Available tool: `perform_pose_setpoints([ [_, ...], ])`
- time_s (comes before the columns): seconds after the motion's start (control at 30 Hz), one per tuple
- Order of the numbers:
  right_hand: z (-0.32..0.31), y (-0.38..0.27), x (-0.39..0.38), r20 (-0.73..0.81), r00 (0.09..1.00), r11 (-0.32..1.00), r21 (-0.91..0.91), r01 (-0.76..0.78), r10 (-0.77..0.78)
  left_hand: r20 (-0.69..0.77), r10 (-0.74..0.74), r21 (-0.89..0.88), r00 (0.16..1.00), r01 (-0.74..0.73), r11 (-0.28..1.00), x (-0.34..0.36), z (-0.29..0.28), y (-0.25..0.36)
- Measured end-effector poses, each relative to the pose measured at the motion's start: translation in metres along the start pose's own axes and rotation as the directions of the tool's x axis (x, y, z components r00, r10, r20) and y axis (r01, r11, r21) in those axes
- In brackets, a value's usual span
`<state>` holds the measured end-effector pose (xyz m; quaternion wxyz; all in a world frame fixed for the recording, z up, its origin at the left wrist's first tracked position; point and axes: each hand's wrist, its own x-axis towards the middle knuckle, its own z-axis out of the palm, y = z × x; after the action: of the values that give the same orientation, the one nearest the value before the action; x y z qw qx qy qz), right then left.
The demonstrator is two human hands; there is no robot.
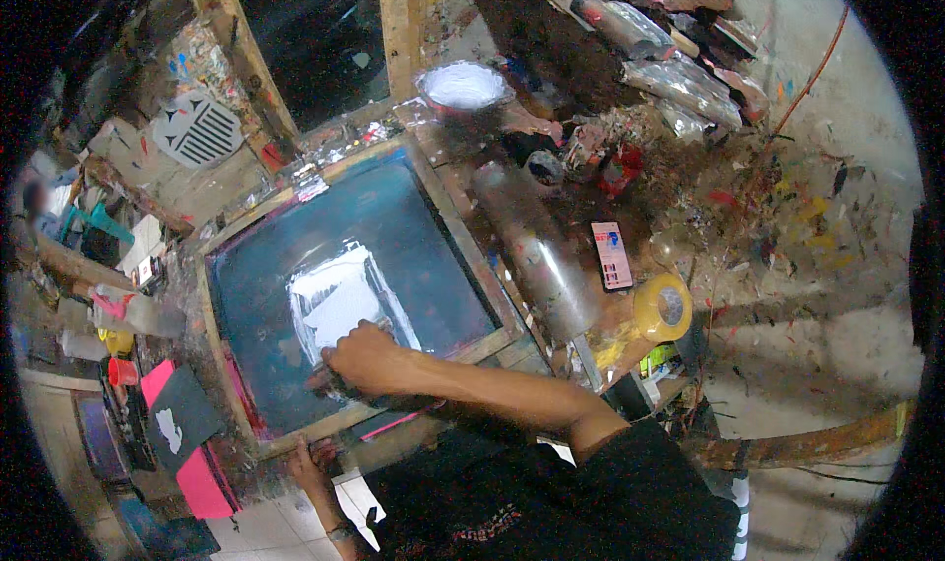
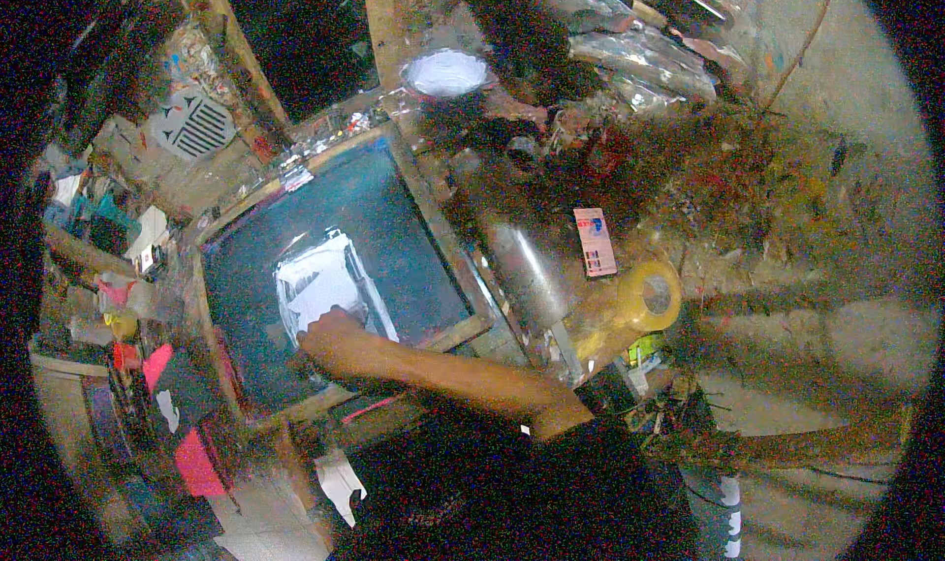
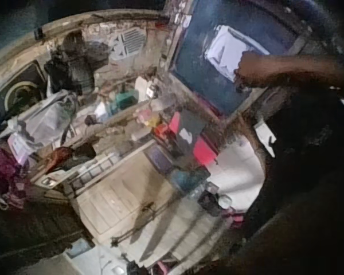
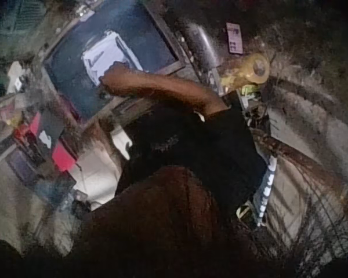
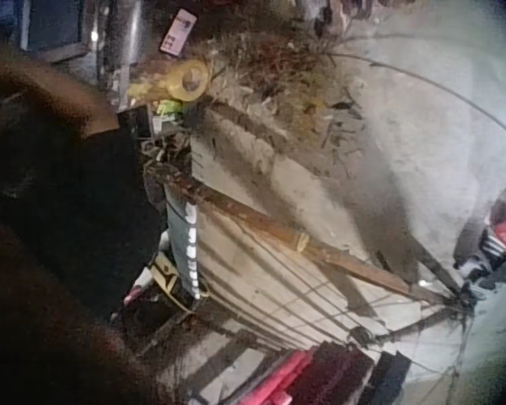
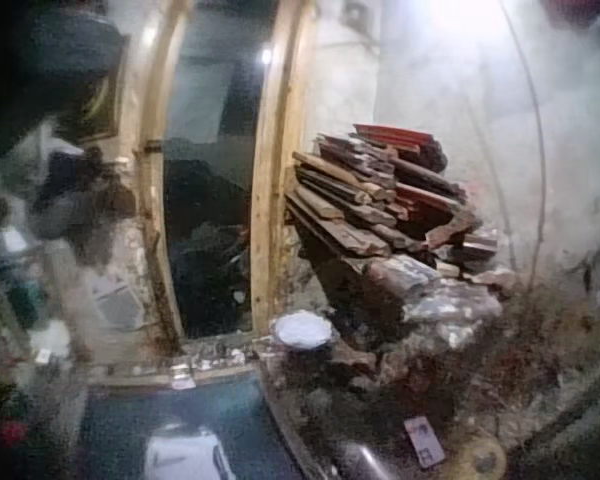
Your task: The person performs screen printing on pink paper sheets. They place each sheet under a screen, apply white ink with a squeegee, lift the screen to reveal a printed design, and stack the finished sheets. A coworker assists by handling printed sheets nearby.
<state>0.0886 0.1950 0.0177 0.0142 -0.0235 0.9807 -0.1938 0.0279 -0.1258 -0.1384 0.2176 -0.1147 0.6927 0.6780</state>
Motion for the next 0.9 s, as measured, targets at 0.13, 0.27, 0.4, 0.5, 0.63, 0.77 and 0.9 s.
perform_pose_setpoints([
  [0.13, 0.005, 0.006, 0.011, 0.064, 0.998, 1.0, -0.011, -0.015, 0.016, 0.126, 0.175, -0.056, 0.976, -0.17, 0.984, 0.008, -0.014, -0.026],
  [0.27, 0.039, 0.016, 0.027, -0.18, 0.984, 0.984, -0.177, -0.02, -0.012, 0.244, 0.232, -0.33, 0.942, -0.144, 0.933, 0.024, -0.039, -0.067],
  [0.4, 0.041, 0.018, 0.015, -0.207, 0.978, 0.948, -0.31, -0.077, 0.012, 0.156, 0.039, 0.038, 0.987, -0.046, 0.998, -0.016, 0.017, 0.016],
  [0.5, 0.021, 0.02, 0.015, -0.056, 0.998, 0.951, -0.309, 0.013, -0.032, 0.141, 0.042, -0.004, 0.989, -0.042, 0.999, -0.035, 0.022, 0.036],
  [0.63, -0.002, 0.046, 0.061, -0.09, 0.996, 0.924, -0.381, -0.032, -0.003, 0.181, 0.064, -0.088, 0.981, -0.049, 0.995, -0.036, 0.018, 0.04],
  [0.77, -0.043, 0.072, 0.105, -0.239, 0.97, 0.943, -0.311, -0.119, 0.043, 0.2, 0.059, -0.121, 0.978, -0.035, 0.992, -0.031, 0.026, 0.034],
  [0.9, -0.056, 0.073, 0.12, -0.328, 0.945, 0.932, -0.344, -0.111, -0.009, 0.24, 0.022, -0.083, 0.97, -0.002, 0.997, -0.022, 0.021, 0.031],
])
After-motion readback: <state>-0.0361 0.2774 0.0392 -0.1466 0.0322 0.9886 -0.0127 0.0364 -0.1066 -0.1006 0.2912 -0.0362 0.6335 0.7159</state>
